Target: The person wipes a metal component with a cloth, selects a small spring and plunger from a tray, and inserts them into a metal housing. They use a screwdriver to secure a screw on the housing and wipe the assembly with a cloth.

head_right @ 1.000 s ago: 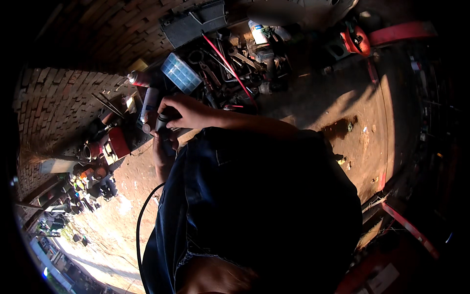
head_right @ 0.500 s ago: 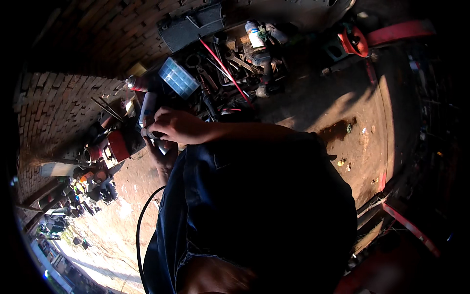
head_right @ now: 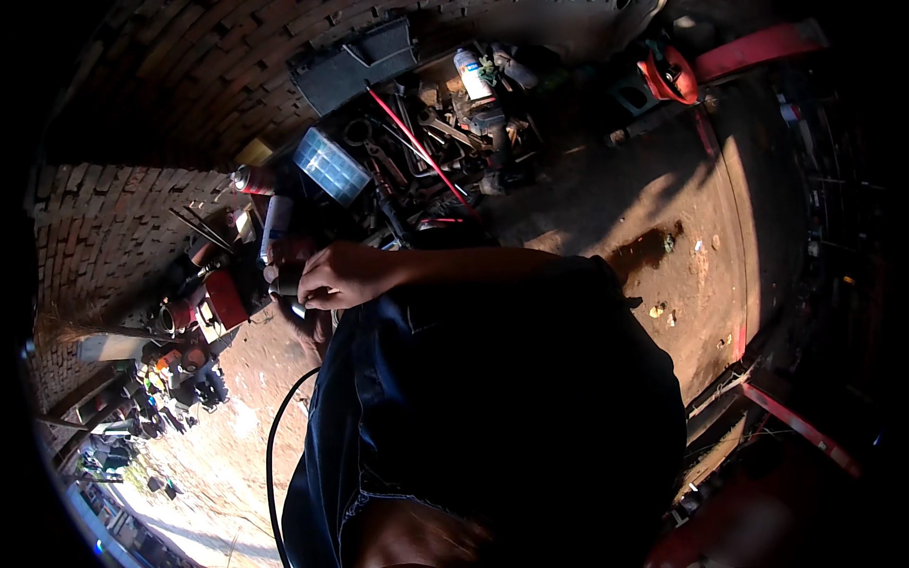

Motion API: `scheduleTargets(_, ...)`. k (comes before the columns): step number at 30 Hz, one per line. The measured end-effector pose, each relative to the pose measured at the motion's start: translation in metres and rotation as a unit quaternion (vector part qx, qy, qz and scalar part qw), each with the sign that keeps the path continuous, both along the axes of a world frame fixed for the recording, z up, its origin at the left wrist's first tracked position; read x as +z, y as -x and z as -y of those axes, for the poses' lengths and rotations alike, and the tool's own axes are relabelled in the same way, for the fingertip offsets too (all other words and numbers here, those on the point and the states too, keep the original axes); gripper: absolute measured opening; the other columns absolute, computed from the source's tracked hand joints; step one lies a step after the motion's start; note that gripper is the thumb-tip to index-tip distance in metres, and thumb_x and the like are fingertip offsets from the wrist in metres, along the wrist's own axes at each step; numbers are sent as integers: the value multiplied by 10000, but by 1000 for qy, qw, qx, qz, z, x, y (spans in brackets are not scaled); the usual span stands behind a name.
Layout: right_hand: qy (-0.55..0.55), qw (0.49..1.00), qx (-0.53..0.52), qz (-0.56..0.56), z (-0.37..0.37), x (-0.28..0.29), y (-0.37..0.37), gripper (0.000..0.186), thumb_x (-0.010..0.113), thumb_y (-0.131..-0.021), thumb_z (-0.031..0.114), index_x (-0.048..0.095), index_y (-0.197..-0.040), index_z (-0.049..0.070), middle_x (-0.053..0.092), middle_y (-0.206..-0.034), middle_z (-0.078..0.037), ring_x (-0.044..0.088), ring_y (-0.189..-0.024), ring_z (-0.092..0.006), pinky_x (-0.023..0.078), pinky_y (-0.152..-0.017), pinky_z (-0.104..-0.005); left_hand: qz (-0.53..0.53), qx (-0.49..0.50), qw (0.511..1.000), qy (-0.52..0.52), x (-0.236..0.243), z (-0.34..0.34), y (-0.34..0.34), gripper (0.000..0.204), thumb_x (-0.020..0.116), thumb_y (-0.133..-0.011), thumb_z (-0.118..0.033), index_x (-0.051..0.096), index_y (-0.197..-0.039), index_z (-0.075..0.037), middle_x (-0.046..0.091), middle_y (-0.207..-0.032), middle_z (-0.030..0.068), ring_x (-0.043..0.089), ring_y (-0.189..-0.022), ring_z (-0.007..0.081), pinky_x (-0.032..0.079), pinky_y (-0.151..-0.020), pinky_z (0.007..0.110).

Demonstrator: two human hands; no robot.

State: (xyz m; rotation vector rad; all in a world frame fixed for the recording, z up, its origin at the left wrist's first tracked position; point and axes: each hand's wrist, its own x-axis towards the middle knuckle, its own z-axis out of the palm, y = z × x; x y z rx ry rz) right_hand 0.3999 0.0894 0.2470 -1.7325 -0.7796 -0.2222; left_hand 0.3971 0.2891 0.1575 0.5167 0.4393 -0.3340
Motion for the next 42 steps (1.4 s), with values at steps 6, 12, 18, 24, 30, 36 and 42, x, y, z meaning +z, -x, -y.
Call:
scheduleTargets(6,58,980,-175,-68,75,-12,-11,111,668,-799,120,656,-884,49,660,-827,-73,644,-760,-216,509,-672,-300,-12,-12,988,152,9,41,7,597,693,-757,-214,448,-1292,-106,505,-1247,92,467,-1164,252,404,-995,410)
scheduleTargets(12,22,837,-526,-148,257,-124,-45,178,694,-748,130,638,-897,49,673,-830,-95,658,-775,-253,505,-672,-320,16,11,989,147,15,48,16,561,689,-756,-154,471,-1268,-85,509,-1252,90,454,-1180,267,364,-1033,421)
scheduleTargets(18,283,644,-658,-270,433,-239,-65,605,769,-656,318,524,-1138,49,600,-1062,-172,581,-1012,-323,468,-844,-392,10,93,989,112,12,68,31,575,685,-771,-155,450,-1290,-73,491,-1276,81,471,-1153,250,345,-1030,399)
scheduleTargets(24,378,629,-559,-386,443,-272,-118,674,768,-676,267,446,-1236,76,519,-1238,-151,497,-1160,-308,433,-934,-391,10,178,984,-14,40,89,73,529,675,-770,-202,484,-1247,-74,497,-1271,74,453,-1167,242,344,-1001,398)
scheduleTargets(30,388,672,-560,-292,508,-283,-65,562,785,-663,304,521,-1094,57,613,-1019,-162,583,-981,-342,470,-804,-406,-1,79,994,-81,23,112,50,562,668,-781,-254,459,-1269,-69,495,-1273,80,447,-1173,243,329,-1021,425)
scheduleTargets(36,378,673,-572,-277,444,-231,-84,552,786,-652,347,505,-1034,64,607,-997,-153,589,-955,-330,475,-781,-406,24,82,996,-38,33,109,55,504,616,-812,-213,448,-1244,-16,480,-1268,112,434,-1204,235,323,-1051,389)
scheduleTargets(42,397,710,-539,-216,440,-224,-62,509,798,-641,227,486,-1011,68,576,-1014,-142,569,-946,-335,469,-773,-414,-34,98,995,-11,25,115,48,534,642,-785,-150,442,-1262,-14,476,-1283,98,429,-1216,214,312,-1065,378)
